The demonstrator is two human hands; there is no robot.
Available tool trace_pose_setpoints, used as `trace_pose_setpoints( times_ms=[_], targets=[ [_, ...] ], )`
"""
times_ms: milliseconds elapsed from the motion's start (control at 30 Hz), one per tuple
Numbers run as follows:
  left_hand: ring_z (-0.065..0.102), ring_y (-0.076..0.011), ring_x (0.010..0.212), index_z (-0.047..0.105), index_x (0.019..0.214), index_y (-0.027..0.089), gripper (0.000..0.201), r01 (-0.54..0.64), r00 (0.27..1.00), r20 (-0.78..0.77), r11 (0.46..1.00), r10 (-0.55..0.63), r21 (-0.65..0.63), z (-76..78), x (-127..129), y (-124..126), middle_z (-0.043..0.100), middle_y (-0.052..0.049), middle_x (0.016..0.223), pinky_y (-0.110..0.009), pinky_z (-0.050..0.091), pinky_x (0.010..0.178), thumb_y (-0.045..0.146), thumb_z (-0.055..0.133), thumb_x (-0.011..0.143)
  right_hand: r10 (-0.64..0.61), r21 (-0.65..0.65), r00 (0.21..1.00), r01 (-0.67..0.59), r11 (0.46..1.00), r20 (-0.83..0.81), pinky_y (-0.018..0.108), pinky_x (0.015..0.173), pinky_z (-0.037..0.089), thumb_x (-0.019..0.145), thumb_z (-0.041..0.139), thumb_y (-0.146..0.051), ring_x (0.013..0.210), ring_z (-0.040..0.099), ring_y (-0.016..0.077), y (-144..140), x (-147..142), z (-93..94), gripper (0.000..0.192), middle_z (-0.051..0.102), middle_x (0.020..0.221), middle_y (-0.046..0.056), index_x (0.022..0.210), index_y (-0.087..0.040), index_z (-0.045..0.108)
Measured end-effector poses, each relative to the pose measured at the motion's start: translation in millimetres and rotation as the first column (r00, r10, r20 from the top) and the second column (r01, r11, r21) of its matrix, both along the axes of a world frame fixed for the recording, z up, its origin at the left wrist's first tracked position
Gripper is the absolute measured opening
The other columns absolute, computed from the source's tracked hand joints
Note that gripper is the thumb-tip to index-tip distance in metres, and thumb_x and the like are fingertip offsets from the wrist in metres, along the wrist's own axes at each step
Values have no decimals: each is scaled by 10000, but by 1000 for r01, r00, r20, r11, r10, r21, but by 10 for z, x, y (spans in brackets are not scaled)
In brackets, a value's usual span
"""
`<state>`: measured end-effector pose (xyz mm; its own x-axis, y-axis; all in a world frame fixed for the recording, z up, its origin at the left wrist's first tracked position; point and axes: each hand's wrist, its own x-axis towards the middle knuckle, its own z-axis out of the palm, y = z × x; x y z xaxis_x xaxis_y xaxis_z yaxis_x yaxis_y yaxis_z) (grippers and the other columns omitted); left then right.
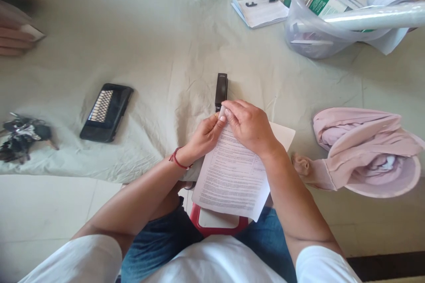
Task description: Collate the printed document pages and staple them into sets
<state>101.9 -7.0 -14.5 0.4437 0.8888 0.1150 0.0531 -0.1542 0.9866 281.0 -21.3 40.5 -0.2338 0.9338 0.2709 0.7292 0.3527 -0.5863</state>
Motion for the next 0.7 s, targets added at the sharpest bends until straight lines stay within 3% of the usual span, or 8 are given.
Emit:
trace_pose_setpoints(
  times_ms=[200, 400, 567, 700],
  targets=[
    [434, -146, 651, 457, 842, 249, 600, -6, 1000, -19, 1000, 6, -9, 25, -9, -29, 483, 16, 745, -318, 397, 600, 800, 440, 1080, -68, -60, 998, 69, 996, 18, 332, 663, 403, 1112, 533, -384, 683, 583, 171, 20, 66, 44, 335, 697, 769, 24, 861, -223, 685],
    [461, -150, 611, 519, 979, 255, 553, -143, 982, -104, 983, 155, 114, 3, -2, -66, 520, 31, 714, -325, 362, 591, 762, 351, 1121, -56, -120, 998, 56, 991, 5, 334, 665, 380, 1103, 504, -381, 682, 553, 170, 24, 27, 36, 330, 659, 756, 18, 817, -238, 584],
    [498, -154, 597, 504, 960, 262, 557, -134, 982, -114, 981, 150, 138, -28, -4, -61, 564, 22, 711, -331, 358, 580, 758, 316, 1129, -41, -117, 999, 42, 992, 12, 340, 666, 387, 1118, 482, -401, 688, 551, 173, 22, 5, 13, 357, 659, 765, 23, 815, -238, 578],
    [461, -152, 555, 445, 898, 273, 566, -125, 984, -108, 982, 141, 144, -12, -10, -47, 510, 37, 656, -336, 331, 553, 782, 323, 1115, -18, -135, 1000, 17, 991, -6, 341, 677, 401, 1115, 496, -404, 698, 564, 177, 33, 27, 4, 338, 687, 790, 27, 846, -236, 614]
  ],
)
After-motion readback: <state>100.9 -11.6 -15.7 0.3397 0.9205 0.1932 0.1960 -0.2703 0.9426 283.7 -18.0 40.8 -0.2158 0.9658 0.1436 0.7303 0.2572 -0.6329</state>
